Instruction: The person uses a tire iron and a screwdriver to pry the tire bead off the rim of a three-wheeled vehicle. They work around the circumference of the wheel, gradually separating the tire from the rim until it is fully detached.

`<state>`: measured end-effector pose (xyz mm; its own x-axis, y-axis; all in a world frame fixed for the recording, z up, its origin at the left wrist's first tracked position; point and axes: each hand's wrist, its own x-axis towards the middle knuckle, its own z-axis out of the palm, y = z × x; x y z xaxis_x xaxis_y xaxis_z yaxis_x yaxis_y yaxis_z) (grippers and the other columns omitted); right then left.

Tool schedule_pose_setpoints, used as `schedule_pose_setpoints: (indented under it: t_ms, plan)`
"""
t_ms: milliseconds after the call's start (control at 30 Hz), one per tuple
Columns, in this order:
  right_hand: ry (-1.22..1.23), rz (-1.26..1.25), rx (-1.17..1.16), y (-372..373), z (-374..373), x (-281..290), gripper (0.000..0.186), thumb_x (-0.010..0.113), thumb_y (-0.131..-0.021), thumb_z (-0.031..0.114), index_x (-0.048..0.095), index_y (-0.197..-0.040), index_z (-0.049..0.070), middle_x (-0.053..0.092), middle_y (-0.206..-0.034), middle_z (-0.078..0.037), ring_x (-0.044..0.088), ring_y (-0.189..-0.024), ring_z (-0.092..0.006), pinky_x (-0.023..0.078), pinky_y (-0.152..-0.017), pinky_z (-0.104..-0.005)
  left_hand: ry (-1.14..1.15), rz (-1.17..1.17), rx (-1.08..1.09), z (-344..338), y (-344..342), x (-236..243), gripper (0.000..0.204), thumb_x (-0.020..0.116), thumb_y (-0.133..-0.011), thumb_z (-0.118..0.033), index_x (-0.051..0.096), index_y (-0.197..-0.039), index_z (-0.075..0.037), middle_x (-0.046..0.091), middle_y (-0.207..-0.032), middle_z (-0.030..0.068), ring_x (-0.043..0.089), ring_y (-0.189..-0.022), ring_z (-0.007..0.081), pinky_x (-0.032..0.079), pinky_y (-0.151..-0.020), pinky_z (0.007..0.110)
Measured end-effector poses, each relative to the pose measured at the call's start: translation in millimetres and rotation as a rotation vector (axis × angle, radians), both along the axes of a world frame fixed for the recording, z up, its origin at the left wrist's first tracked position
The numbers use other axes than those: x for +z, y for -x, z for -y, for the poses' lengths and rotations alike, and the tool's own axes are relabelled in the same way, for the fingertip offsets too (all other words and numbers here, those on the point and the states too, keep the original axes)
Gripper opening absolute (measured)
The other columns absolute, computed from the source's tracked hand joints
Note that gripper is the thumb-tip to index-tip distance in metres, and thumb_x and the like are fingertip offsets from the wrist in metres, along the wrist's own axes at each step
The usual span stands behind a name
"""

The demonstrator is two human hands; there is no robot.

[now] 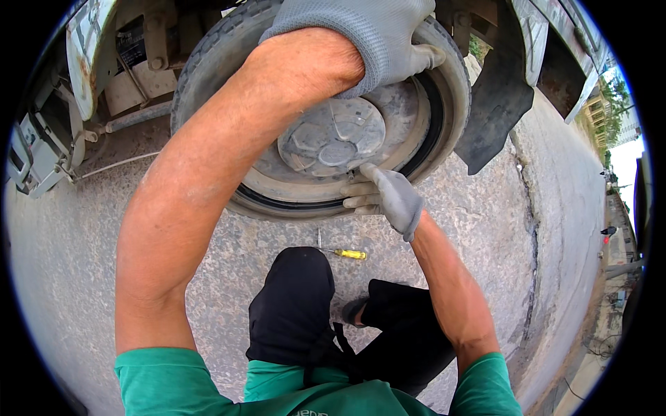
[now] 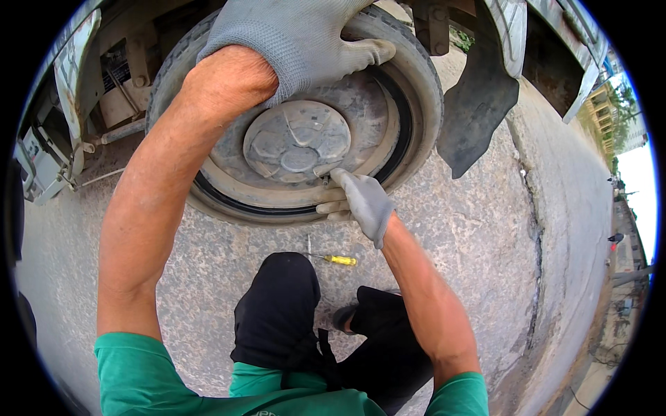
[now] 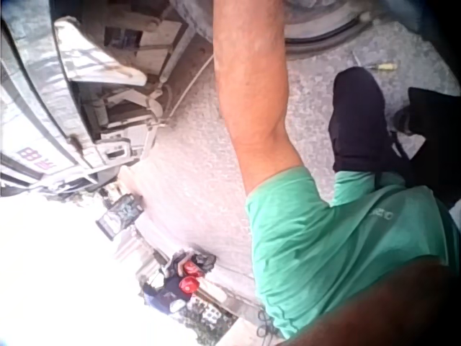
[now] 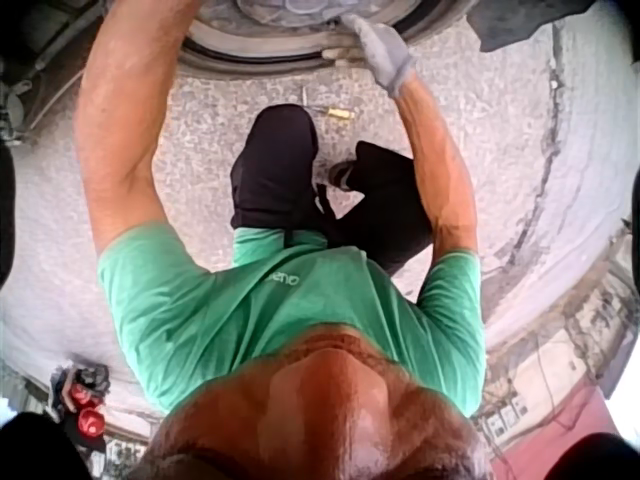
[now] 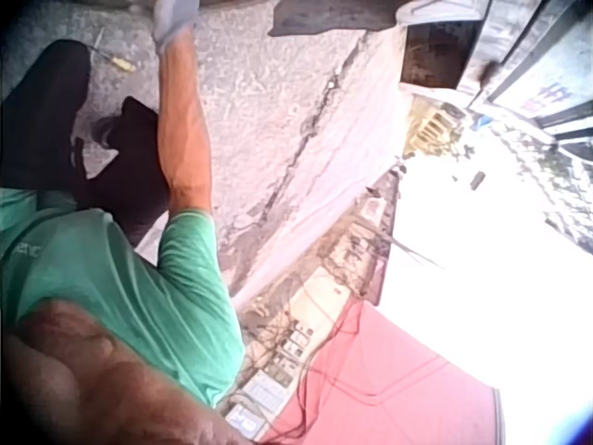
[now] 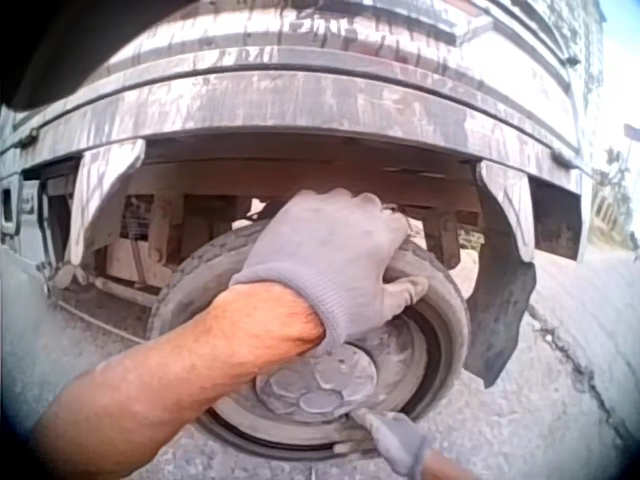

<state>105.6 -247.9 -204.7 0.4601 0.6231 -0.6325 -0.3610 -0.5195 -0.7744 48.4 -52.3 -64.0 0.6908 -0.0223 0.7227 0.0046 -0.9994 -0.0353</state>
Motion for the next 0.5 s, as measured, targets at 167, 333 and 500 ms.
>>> schedule_pose_setpoints:
  t_ms: [167, 333, 500]
  plan:
    - [0.002, 0.041, 0.015, -1.7, 5.5, 3.9, 0.059, 0.041, -0.108, 0.044, 0.055, -0.136, -0.006, 0.073, -0.116, -0.019, 0.072, -0.094, -0.0252, 0.055, -0.085, -0.036, -0.005, 0.011, 0.005, -0.5, 1.6, 1.4, 0.032, 0.072, -0.082, -0.04, 0.074, -0.092, -0.01, 0.072, -0.088, 0.0147, 0.07, -0.088, 0.0333, 0.055, -0.081, 0.045]
    - [0.047, -0.112, 0.057, -4.3, 0.1, -15.4, 0.058, 0.043, -0.108, 0.044, 0.055, -0.136, -0.006, 0.073, -0.116, -0.019, 0.073, -0.092, -0.024, 0.054, -0.082, -0.0351, -0.014, -0.001, 0.015, 1.8, 1.4, 4.6, 0.035, 0.073, -0.081, -0.041, 0.074, -0.092, -0.008, 0.072, -0.089, 0.0154, 0.07, -0.088, 0.0338, 0.055, -0.082, 0.045]
    - [-0.035, -0.021, -0.05, -2.5, 3.7, -5.0, 0.057, 0.043, -0.108, 0.043, 0.058, -0.133, -0.005, 0.074, -0.115, -0.019, 0.073, -0.091, -0.0227, 0.054, -0.082, -0.0351, -0.027, -0.006, 0.033, 3.3, 3.0, 3.5, 0.038, 0.074, -0.081, -0.041, 0.074, -0.094, -0.006, 0.072, -0.09, 0.0158, 0.07, -0.088, 0.0341, 0.055, -0.082, 0.045]
